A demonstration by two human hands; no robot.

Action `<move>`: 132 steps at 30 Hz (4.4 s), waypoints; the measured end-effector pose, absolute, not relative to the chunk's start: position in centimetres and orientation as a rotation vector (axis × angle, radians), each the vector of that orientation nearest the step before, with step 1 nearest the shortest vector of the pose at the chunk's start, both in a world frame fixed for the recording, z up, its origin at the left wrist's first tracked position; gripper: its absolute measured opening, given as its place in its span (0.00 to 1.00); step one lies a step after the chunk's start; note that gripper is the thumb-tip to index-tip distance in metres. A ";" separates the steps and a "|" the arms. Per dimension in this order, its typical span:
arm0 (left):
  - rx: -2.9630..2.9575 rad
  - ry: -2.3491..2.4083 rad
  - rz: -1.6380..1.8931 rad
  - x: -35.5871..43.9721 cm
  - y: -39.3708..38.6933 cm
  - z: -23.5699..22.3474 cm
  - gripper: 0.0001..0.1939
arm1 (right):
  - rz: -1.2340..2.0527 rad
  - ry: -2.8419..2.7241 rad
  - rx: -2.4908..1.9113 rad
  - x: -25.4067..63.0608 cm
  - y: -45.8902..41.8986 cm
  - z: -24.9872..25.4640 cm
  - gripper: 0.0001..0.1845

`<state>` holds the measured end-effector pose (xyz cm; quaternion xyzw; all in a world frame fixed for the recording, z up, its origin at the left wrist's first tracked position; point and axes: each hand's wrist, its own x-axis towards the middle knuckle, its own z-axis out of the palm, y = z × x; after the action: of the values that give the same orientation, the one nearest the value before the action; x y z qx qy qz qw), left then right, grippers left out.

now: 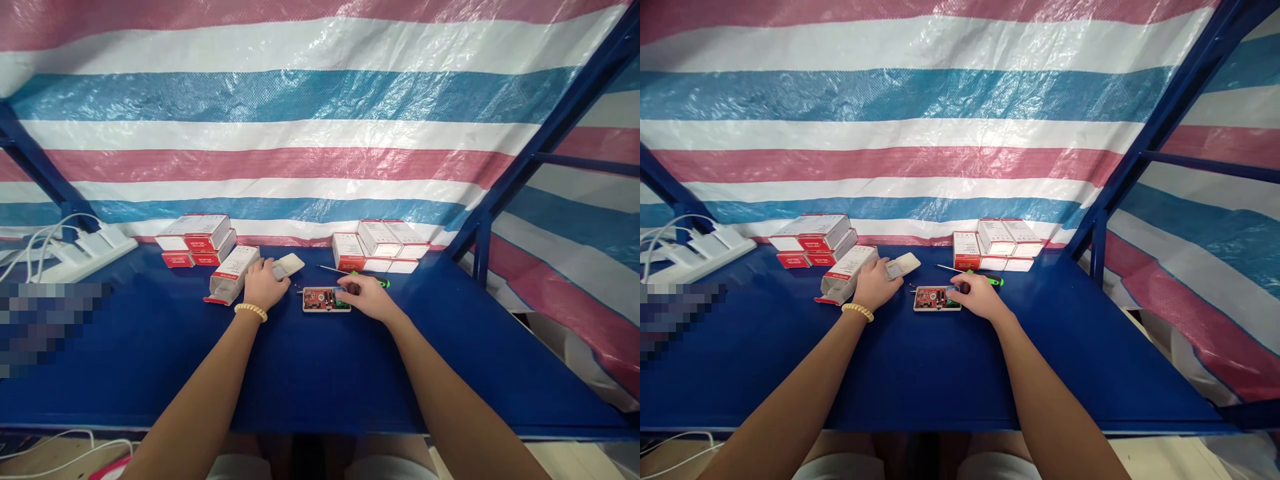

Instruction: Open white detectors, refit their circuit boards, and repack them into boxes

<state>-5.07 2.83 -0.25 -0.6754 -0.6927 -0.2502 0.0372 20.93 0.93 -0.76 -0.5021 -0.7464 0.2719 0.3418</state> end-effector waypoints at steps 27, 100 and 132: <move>-2.506 -1.670 -0.704 -4.4 2.6 -0.8 0.11 | 0.759 -2.181 -1.168 20.3 0.0 0.5 0.32; -3.016 -1.917 -2.184 -2.9 1.8 0.5 0.15 | 0.873 -0.939 -0.768 18.9 0.1 3.3 0.23; -3.113 -1.368 -0.642 -3.9 1.0 0.5 0.30 | 0.191 -1.688 -1.339 14.4 0.3 9.5 0.14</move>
<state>-3.85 1.04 0.47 -0.8881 -0.3904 -0.1832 -0.1588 14.39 0.32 9.49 -0.5464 -0.6888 0.0779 0.4701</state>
